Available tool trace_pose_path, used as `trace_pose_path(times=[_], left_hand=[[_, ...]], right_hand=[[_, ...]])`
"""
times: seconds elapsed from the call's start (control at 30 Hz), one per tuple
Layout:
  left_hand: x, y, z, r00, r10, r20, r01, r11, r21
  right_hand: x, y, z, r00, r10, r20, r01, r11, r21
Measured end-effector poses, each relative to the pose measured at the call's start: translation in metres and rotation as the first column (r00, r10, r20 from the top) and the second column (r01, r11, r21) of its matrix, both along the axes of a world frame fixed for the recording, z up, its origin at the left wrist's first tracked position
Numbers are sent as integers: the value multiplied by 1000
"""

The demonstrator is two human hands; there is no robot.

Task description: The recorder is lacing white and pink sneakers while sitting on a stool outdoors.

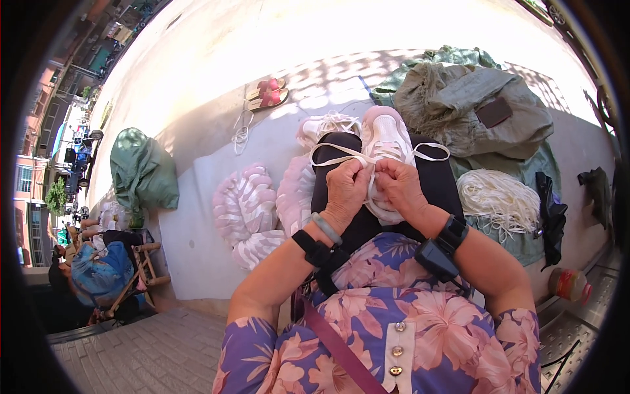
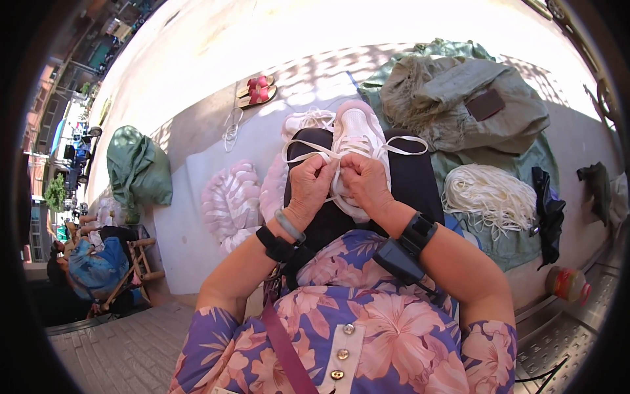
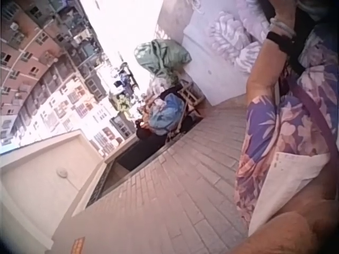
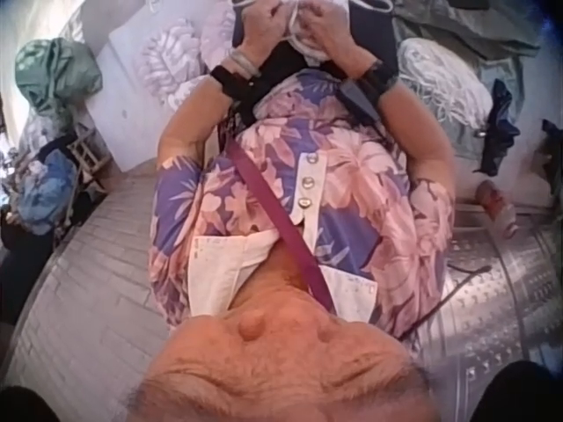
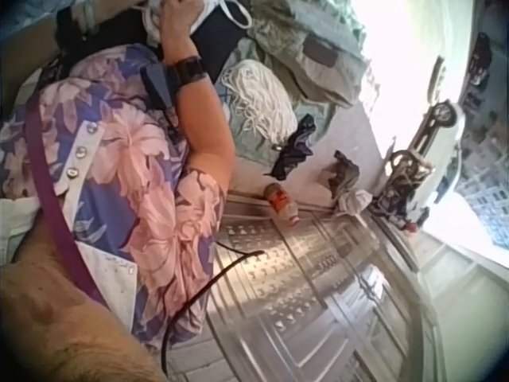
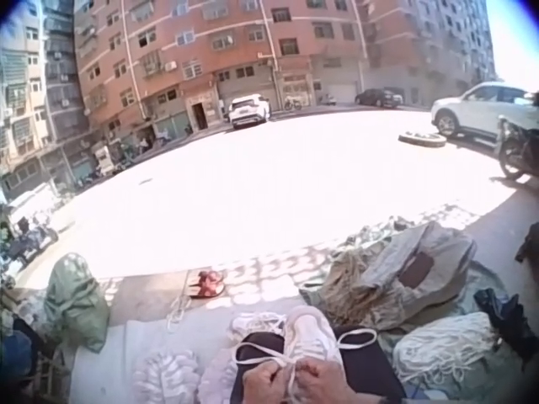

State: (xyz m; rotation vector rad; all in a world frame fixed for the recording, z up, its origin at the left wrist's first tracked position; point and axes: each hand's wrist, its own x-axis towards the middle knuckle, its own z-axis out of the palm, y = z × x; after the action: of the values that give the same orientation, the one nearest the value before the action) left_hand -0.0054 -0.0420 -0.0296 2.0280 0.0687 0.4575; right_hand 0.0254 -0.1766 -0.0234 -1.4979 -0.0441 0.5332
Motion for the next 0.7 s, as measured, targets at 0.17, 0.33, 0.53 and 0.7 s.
trace_pose_path(times=[0.17,0.33,0.53,0.7], left_hand=[[-4,0,-1,996,33,-86,-39,997,-60],[-7,-8,7,953,-4,-303,-152,859,-489],[-8,1,13,930,42,-364,-301,655,-693],[-2,21,16,911,97,-400,-374,599,-708]], right_hand=[[-1,7,-17,917,68,392,56,954,-294],[3,0,14,847,291,446,29,812,-584],[-9,-54,35,757,484,439,-106,754,-649],[-11,-145,31,858,507,81,-446,815,-371]])
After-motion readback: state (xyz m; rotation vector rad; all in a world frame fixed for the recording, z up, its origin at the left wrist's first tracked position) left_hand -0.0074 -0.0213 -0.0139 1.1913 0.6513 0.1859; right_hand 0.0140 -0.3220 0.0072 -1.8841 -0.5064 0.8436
